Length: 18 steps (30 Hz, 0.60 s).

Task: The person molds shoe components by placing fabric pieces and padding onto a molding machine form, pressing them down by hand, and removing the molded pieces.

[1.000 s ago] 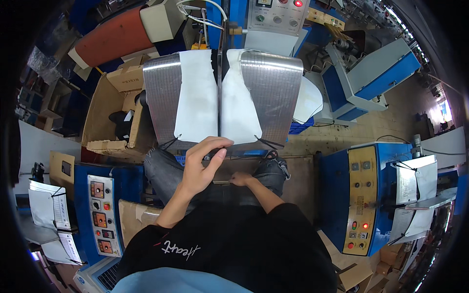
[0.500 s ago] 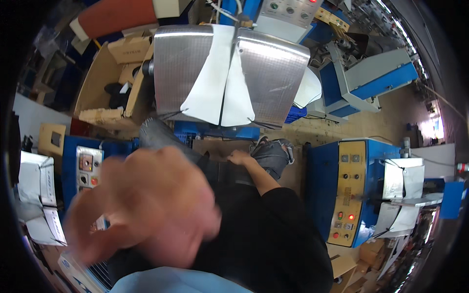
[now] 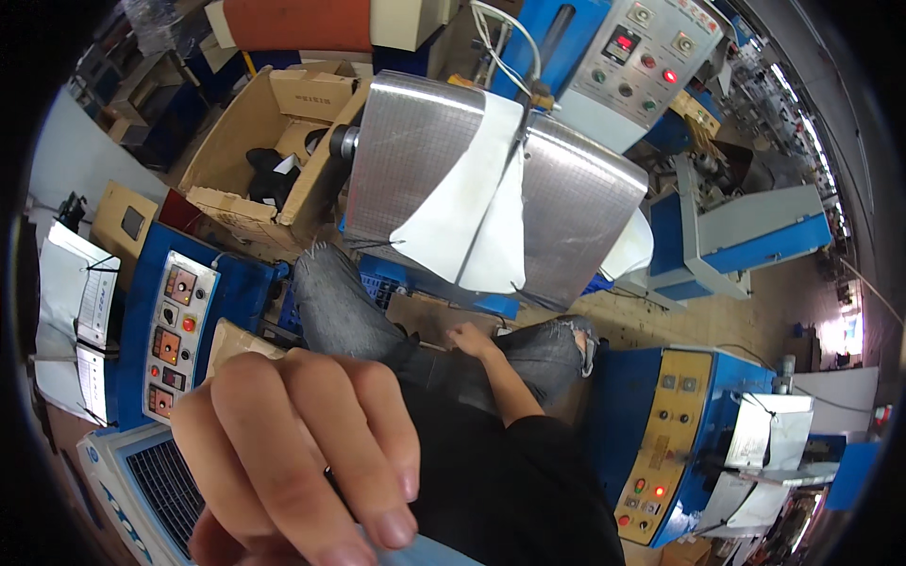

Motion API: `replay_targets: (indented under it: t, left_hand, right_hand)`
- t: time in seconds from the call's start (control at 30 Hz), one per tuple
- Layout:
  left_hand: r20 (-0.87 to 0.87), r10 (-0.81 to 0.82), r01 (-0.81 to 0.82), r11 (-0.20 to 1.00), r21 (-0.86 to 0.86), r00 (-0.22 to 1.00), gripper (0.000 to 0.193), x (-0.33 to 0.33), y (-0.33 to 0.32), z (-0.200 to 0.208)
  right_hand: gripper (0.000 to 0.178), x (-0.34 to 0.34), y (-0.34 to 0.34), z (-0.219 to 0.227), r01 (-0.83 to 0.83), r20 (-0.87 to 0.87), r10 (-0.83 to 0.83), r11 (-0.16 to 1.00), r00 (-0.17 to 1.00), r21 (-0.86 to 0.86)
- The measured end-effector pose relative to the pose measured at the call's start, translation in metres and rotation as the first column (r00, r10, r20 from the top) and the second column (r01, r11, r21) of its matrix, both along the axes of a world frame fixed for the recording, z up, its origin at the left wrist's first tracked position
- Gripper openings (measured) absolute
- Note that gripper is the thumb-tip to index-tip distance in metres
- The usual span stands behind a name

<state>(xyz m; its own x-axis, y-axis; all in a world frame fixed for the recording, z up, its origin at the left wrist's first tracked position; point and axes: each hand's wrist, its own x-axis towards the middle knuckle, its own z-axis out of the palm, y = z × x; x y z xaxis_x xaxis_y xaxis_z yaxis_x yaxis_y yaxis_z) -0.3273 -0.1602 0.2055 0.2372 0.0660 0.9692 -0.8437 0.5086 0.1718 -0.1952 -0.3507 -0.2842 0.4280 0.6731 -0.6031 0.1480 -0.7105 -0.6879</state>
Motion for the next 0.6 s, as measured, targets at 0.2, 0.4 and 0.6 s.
replay_targets:
  t: [0.2, 0.4, 0.6]
  left_hand:
    - [-0.143, 0.055, -0.068, 0.994, -0.082, 0.988, 0.024, 0.001, 0.003, -0.004]
    - [0.038, -0.003, 0.002, 1.0, 0.03, 0.999, 0.028, 0.037, 0.013, -0.005]
    - [-0.011, -0.06, 0.06, 0.998, 0.022, 0.998, 0.032, 0.068, -0.002, -0.008]
  right_hand:
    - [0.045, 0.015, -0.017, -0.029, -0.066, -0.005, 0.066, 0.997, 0.998, -0.05]
    - [0.044, 0.013, -0.009, -0.029, 0.01, -0.069, -0.012, 1.0, 0.998, -0.029]
    - [0.042, 0.019, -0.011, -0.033, 0.078, -0.021, -0.079, 0.997, 0.997, -0.028]
